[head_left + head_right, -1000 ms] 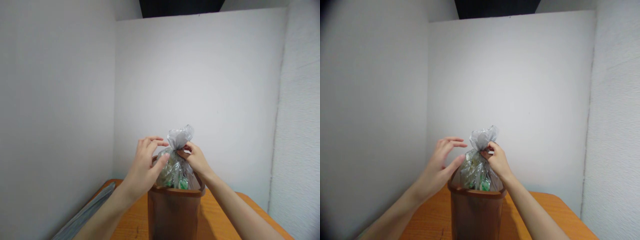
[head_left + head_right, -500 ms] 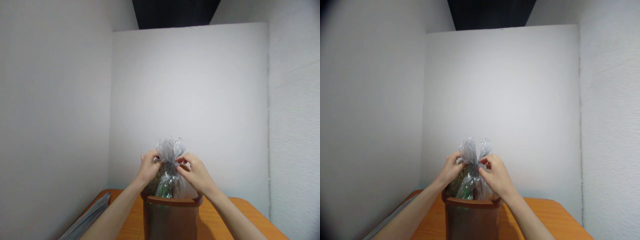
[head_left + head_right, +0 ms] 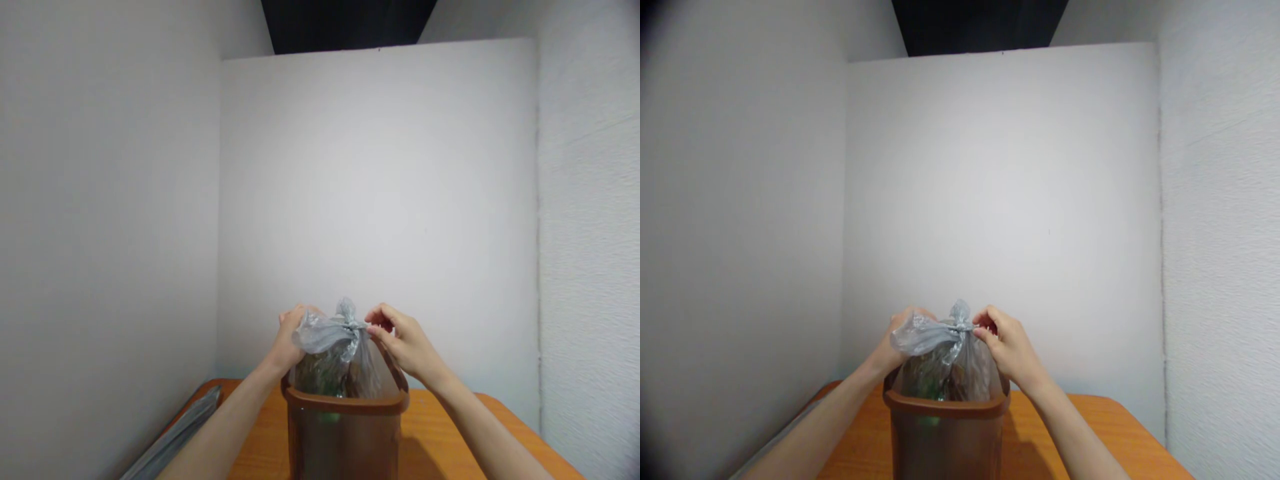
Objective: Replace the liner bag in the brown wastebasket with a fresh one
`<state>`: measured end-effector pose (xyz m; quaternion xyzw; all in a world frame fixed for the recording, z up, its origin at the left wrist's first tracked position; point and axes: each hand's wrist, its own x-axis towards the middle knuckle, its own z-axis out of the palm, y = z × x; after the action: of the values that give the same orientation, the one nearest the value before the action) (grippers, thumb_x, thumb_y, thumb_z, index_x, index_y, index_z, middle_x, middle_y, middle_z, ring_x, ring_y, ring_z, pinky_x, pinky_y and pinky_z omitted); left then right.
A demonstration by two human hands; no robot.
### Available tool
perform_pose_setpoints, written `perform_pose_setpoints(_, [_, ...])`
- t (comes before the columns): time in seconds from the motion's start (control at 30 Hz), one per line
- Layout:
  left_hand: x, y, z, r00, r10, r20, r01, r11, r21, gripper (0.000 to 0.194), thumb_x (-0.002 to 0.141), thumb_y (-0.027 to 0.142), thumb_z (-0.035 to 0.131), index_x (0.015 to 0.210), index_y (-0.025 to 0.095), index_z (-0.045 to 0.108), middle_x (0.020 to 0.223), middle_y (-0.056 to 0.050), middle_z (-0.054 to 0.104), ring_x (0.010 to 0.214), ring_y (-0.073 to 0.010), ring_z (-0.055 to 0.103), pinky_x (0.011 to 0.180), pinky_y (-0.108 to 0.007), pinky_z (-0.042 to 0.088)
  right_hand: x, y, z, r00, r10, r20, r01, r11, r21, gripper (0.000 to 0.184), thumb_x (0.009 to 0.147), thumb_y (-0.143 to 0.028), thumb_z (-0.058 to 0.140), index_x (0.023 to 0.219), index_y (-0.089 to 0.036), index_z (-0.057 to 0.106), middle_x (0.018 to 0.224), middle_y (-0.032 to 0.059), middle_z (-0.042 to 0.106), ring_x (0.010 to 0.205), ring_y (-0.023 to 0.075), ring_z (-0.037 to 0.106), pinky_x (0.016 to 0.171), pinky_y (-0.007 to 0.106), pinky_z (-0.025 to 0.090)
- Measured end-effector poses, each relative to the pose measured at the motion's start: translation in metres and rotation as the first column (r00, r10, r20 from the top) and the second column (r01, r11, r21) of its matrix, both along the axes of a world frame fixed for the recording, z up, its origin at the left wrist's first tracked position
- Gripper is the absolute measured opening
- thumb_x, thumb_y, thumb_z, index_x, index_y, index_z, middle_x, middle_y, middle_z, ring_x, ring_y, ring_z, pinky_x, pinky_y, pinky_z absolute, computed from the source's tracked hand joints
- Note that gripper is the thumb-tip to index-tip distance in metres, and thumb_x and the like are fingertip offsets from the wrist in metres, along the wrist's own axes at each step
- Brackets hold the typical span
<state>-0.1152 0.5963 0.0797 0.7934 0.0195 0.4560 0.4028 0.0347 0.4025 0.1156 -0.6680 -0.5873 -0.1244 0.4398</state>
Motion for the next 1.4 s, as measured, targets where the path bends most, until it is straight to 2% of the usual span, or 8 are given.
perform_pose_setpoints(0.3, [0.004, 0.002, -0.004, 0.977, -0.212, 0.026, 0.214, 0.974, -0.072, 0.03, 0.078, 0.047, 0.063, 0.086, 0.018, 0.067, 0.096, -0.008, 0.072, 0.09, -0.0222, 0.066, 0.083, -0.032, 0.052, -0.014, 0.011, -0.006, 0.983, 0.058, 0.172, -0.064, 0.998, 0.027, 0.01, 0.084, -0.015, 0.066, 0.091, -0.022, 0.067, 0.085, 0.0013, 0.064, 0.083, 0.0188, 0.057, 0.075, 0.031, 0.042])
perform_pose_setpoints(0.57, [-0.006, 0.0, 0.024, 0.985, -0.108, -0.135, 0.134, 0.971, 0.197, 0.029, 0.086, 0.045, 0.061, 0.084, 0.019, 0.073, 0.095, -0.007, 0.071, 0.096, -0.022, 0.063, 0.089, -0.035, 0.045, -0.019, 0.011, -0.006, 0.985, 0.122, 0.123, -0.132, 0.989, 0.071, 0.009, 0.091, -0.017, 0.059, 0.083, -0.021, 0.062, 0.079, 0.0006, 0.061, 0.078, 0.0178, 0.057, 0.072, 0.031, 0.042])
perform_pose_setpoints(0.7, [-0.006, -0.019, 0.033, 0.973, 0.01, -0.232, 0.087, 0.91, 0.405, 0.016, 0.074, 0.035, 0.08, 0.077, 0.021, 0.071, 0.083, -0.001, 0.07, 0.093, -0.0221, 0.059, 0.092, -0.039, 0.033, -0.023, 0.016, -0.013, 0.979, 0.114, 0.171, -0.122, 0.992, 0.038, 0.011, 0.093, -0.015, 0.056, 0.083, -0.02, 0.058, 0.083, 0.0018, 0.059, 0.082, 0.0191, 0.055, 0.075, 0.033, 0.041])
perform_pose_setpoints(0.83, [-0.011, -0.029, 0.035, 0.964, 0.144, -0.225, -0.003, 0.847, 0.531, 0.011, 0.08, 0.025, 0.075, 0.074, 0.019, 0.067, 0.082, -0.001, 0.069, 0.09, -0.0208, 0.057, 0.089, -0.041, 0.026, -0.019, 0.013, -0.019, 0.982, 0.085, 0.167, -0.09, 0.996, 0.024, 0.011, 0.094, -0.016, 0.054, 0.084, -0.021, 0.056, 0.085, 0.0023, 0.059, 0.084, 0.02, 0.054, 0.076, 0.034, 0.041])
perform_pose_setpoints(1.03, [-0.01, -0.033, 0.031, 0.956, 0.242, -0.163, -0.117, 0.829, 0.547, 0.017, 0.089, 0.029, 0.065, 0.077, 0.018, 0.063, 0.085, -0.003, 0.069, 0.09, -0.0211, 0.057, 0.085, -0.041, 0.025, -0.015, 0.003, -0.016, 0.994, 0.007, 0.11, -0.013, 0.999, 0.05, 0.01, 0.093, -0.018, 0.056, 0.084, -0.021, 0.057, 0.083, 0.0022, 0.06, 0.083, 0.0202, 0.055, 0.075, 0.034, 0.042])
perform_pose_setpoints(1.17, [-0.006, -0.036, 0.025, 0.961, 0.242, -0.137, -0.137, 0.84, 0.525, 0.015, 0.092, 0.031, 0.06, 0.082, 0.02, 0.062, 0.088, -0.002, 0.069, 0.094, -0.0207, 0.058, 0.085, -0.039, 0.026, -0.024, 0.002, -0.006, 0.939, 0.069, 0.337, -0.071, 0.997, -0.008, 0.01, 0.092, -0.02, 0.06, 0.101, -0.022, 0.059, 0.1, 0.0053, 0.06, 0.098, 0.0229, 0.054, 0.084, 0.036, 0.043])
perform_pose_setpoints(1.27, [-0.005, -0.036, 0.023, 0.961, 0.248, -0.12, -0.157, 0.851, 0.502, 0.015, 0.093, 0.032, 0.059, 0.083, 0.021, 0.062, 0.091, -0.001, 0.069, 0.095, -0.021, 0.058, 0.086, -0.039, 0.026, -0.026, 0.003, -0.002, 0.88, 0.038, 0.474, -0.003, 0.997, -0.074, 0.01, 0.094, -0.013, 0.051, 0.089, -0.02, 0.055, 0.092, 0.0058, 0.059, 0.091, 0.0234, 0.052, 0.078, 0.036, 0.041])
perform_pose_setpoints(1.4, [-0.008, -0.03, 0.021, 0.955, 0.271, -0.122, -0.193, 0.878, 0.438, 0.016, 0.093, 0.031, 0.056, 0.082, 0.02, 0.061, 0.092, -0.002, 0.07, 0.096, -0.0214, 0.058, 0.087, -0.04, 0.026, -0.019, 0.0, -0.005, 0.932, 0.02, 0.361, -0.022, 1.0, 0.003, 0.013, 0.095, -0.014, 0.049, 0.084, -0.021, 0.051, 0.084, 0.0034, 0.058, 0.082, 0.0202, 0.053, 0.074, 0.034, 0.041])
